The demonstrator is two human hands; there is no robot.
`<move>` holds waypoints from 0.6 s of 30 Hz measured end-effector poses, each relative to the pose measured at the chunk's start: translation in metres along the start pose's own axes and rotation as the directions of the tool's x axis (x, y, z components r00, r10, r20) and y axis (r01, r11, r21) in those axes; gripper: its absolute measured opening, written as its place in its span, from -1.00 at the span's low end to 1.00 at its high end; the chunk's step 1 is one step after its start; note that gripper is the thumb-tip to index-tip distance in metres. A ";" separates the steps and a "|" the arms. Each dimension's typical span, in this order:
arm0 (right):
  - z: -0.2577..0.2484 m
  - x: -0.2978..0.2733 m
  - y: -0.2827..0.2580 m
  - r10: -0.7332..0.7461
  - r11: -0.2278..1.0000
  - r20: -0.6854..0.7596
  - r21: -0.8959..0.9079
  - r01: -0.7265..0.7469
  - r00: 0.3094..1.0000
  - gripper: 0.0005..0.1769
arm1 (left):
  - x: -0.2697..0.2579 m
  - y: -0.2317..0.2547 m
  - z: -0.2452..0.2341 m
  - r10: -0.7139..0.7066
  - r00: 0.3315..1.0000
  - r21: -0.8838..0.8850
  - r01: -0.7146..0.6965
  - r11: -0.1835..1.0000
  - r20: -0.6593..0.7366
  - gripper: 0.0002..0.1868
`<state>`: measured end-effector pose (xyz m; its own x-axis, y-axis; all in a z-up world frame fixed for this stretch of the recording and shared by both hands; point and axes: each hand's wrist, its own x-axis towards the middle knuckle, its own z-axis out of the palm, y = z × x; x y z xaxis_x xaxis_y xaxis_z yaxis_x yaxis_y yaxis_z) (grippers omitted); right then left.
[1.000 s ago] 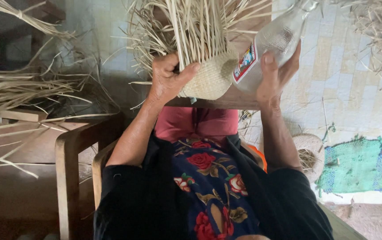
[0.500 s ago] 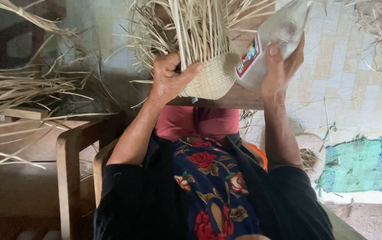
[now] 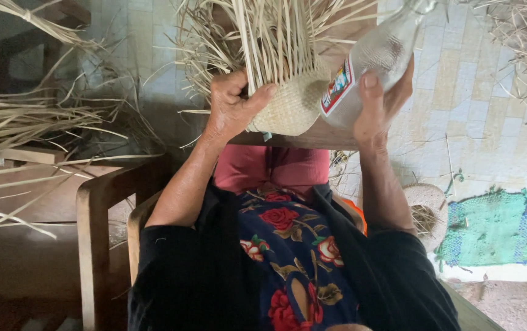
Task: The person weaves together thin strips of plant material to form a basket shape, occasionally rubbing a glass bottle against the surface.
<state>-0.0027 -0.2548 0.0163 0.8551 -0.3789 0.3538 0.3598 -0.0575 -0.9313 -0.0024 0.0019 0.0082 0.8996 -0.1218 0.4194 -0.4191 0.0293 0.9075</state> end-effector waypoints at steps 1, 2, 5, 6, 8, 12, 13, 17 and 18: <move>0.007 0.004 -0.006 0.023 1.000 0.013 -0.007 -0.023 1.000 -0.23 | -0.001 0.001 -0.001 -0.006 1.000 -0.008 0.006 1.000 0.006 -0.72; 0.014 0.009 -0.013 0.047 0.999 0.026 -0.015 -0.046 0.999 -0.24 | -0.002 0.002 -0.001 -0.012 1.000 -0.017 0.012 1.000 0.012 -0.71; 0.036 0.039 0.003 -0.009 0.986 0.110 0.167 -0.010 0.994 -0.32 | -0.005 -0.011 -0.001 0.041 0.999 0.047 -0.039 0.998 -0.024 -0.48; 0.039 0.041 -0.003 -0.018 0.985 0.106 0.171 -0.001 0.994 -0.32 | -0.004 -0.010 -0.001 0.050 0.999 0.049 -0.049 0.998 -0.021 -0.48; 0.046 0.045 -0.014 -0.087 0.996 0.096 0.045 0.083 0.992 -0.31 | -0.004 -0.010 -0.001 -0.004 1.000 0.036 0.005 0.999 -0.023 -0.51; 0.005 0.002 0.010 0.122 0.983 -0.052 0.142 -0.113 0.991 -0.47 | -0.004 -0.003 -0.002 -0.023 1.000 0.016 0.023 1.000 0.000 -0.76; -0.007 -0.006 0.023 0.044 0.998 -0.055 0.055 -0.041 0.998 -0.32 | -0.004 -0.004 -0.001 -0.012 1.000 0.017 0.012 1.000 -0.008 -0.64; 0.011 0.009 -0.014 -0.089 0.992 0.097 -0.077 0.097 0.991 -0.25 | -0.003 -0.005 -0.001 0.006 1.000 0.069 -0.006 0.998 -0.009 -0.54; 0.012 0.017 0.006 -0.084 0.993 0.099 -0.077 0.091 0.992 -0.25 | -0.005 -0.002 -0.002 0.001 1.000 0.070 0.000 0.998 -0.011 -0.54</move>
<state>0.0182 -0.2500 0.0177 0.8548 -0.2795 0.4373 0.4065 -0.1633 -0.8989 -0.0058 0.0040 0.0042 0.9007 -0.1104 0.4202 -0.4265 -0.0406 0.9036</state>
